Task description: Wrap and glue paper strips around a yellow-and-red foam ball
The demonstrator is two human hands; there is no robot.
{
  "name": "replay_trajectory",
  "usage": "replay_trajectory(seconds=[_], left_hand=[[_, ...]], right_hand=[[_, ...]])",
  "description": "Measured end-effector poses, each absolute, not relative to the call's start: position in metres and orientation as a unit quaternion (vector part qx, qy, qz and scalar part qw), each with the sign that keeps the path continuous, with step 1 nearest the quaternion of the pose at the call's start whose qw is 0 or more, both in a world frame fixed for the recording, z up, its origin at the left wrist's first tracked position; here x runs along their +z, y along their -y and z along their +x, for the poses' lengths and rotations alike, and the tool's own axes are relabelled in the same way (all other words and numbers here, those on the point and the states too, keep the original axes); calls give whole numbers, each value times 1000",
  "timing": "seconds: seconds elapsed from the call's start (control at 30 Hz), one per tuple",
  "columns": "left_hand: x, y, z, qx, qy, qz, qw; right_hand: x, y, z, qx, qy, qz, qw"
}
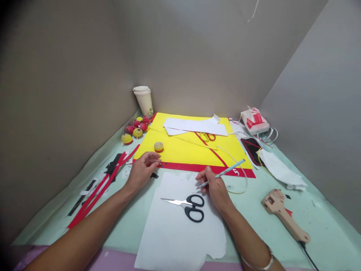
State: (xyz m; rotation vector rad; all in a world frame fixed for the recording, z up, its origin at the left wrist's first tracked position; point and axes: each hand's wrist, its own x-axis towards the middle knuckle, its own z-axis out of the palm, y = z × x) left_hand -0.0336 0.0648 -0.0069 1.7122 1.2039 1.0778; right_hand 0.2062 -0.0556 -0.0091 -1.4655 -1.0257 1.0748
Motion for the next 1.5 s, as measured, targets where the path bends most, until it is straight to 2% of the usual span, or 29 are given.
replay_trajectory(seconds=[0.23, 0.5, 0.77, 1.0, 1.5], left_hand=[[-12, -70, -36, 437, -460, 662, 398], [-9, -70, -32, 416, -468, 688, 367], [1, -62, -37, 413, -492, 734, 222], [1, -47, -44, 348, -484, 794, 119], [-2, -35, -44, 253, -449, 856, 37]], right_hand=[[-10, 55, 207, 432, 437, -620, 488], [-12, 56, 207, 432, 444, -615, 488], [-12, 55, 207, 426, 454, -619, 478], [-9, 56, 206, 420, 455, -627, 473], [-15, 56, 207, 422, 463, -625, 465]])
